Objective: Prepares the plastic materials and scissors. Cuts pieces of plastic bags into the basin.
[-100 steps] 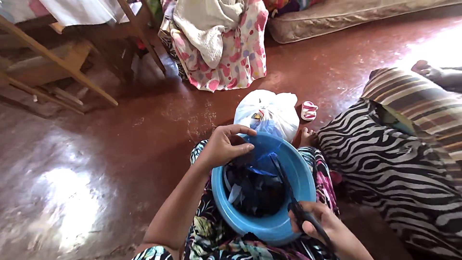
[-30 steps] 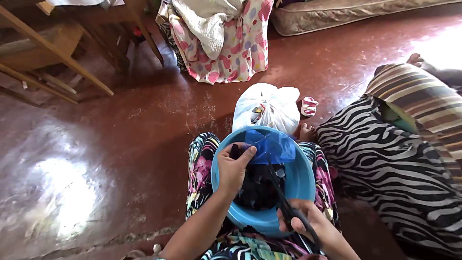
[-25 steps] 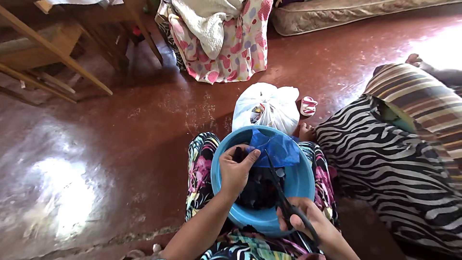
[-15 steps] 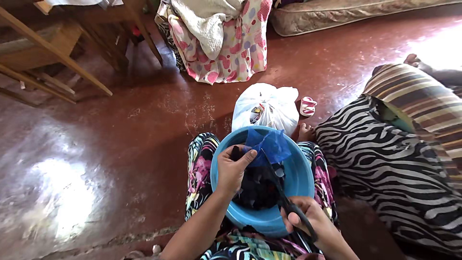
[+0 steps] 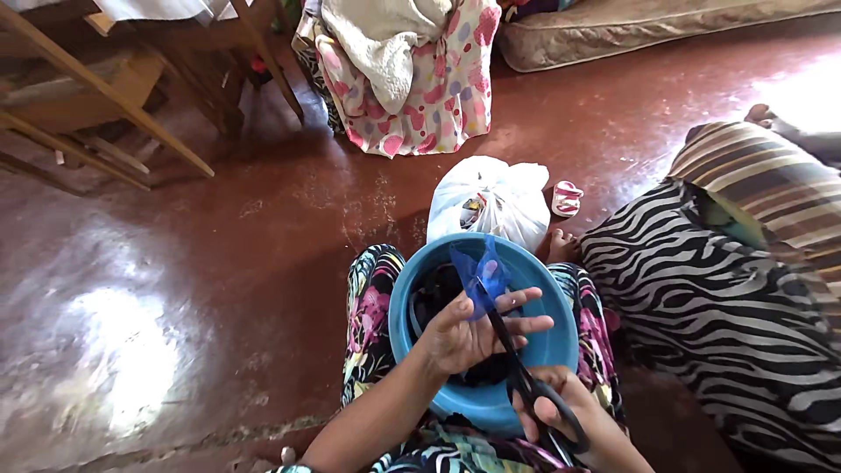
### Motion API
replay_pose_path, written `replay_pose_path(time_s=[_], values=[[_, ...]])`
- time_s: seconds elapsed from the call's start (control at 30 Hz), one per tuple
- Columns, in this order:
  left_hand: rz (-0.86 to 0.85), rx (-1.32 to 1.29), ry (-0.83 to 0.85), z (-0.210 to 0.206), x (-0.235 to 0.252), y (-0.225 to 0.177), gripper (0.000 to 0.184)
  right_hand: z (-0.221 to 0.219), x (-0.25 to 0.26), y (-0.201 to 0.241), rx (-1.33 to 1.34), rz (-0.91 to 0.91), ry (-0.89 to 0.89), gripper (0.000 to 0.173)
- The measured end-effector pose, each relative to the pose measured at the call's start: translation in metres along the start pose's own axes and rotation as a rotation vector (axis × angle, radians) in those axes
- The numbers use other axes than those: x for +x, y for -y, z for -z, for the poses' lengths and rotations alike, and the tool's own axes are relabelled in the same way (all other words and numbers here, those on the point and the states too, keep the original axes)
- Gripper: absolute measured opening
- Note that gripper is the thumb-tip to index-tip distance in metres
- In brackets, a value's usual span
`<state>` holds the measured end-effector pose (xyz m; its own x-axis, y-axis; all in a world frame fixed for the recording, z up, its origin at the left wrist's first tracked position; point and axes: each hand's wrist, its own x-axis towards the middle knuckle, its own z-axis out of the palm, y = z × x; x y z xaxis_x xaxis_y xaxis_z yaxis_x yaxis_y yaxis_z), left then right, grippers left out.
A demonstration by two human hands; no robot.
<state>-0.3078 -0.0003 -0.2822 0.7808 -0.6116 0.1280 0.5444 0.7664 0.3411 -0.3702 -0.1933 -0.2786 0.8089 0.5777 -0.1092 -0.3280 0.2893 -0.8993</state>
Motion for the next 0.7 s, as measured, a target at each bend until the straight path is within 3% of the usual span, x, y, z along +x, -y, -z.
replay_pose_path(time_s=[0.13,0.2,0.3,0.37,0.43,0.53,0.7], values=[[-0.143,-0.115,0.002,-0.002,0.006,0.002,0.067,0.002,0.002,-0.003,0.082,0.009,0.088,0.034],[-0.220,-0.143,-0.074,-0.002,0.007,-0.002,0.060,0.003,0.003,-0.003,0.107,0.020,0.115,0.034],[-0.326,0.018,-0.388,-0.016,0.004,-0.009,0.050,0.004,0.004,-0.004,0.134,0.034,0.125,0.033],[-0.415,0.247,-0.634,-0.028,0.007,-0.013,0.039,0.005,0.004,-0.004,0.132,0.042,0.115,0.032],[-0.552,0.483,-0.762,-0.028,0.008,-0.013,0.038,0.005,0.003,-0.004,0.119,0.051,0.105,0.032],[-0.714,0.674,-0.762,-0.022,0.005,-0.012,0.049,0.005,0.004,-0.004,0.110,0.057,0.100,0.031],[-0.810,0.868,-0.655,-0.015,0.000,-0.008,0.066,0.005,0.004,-0.006,0.124,0.056,0.138,0.033]])
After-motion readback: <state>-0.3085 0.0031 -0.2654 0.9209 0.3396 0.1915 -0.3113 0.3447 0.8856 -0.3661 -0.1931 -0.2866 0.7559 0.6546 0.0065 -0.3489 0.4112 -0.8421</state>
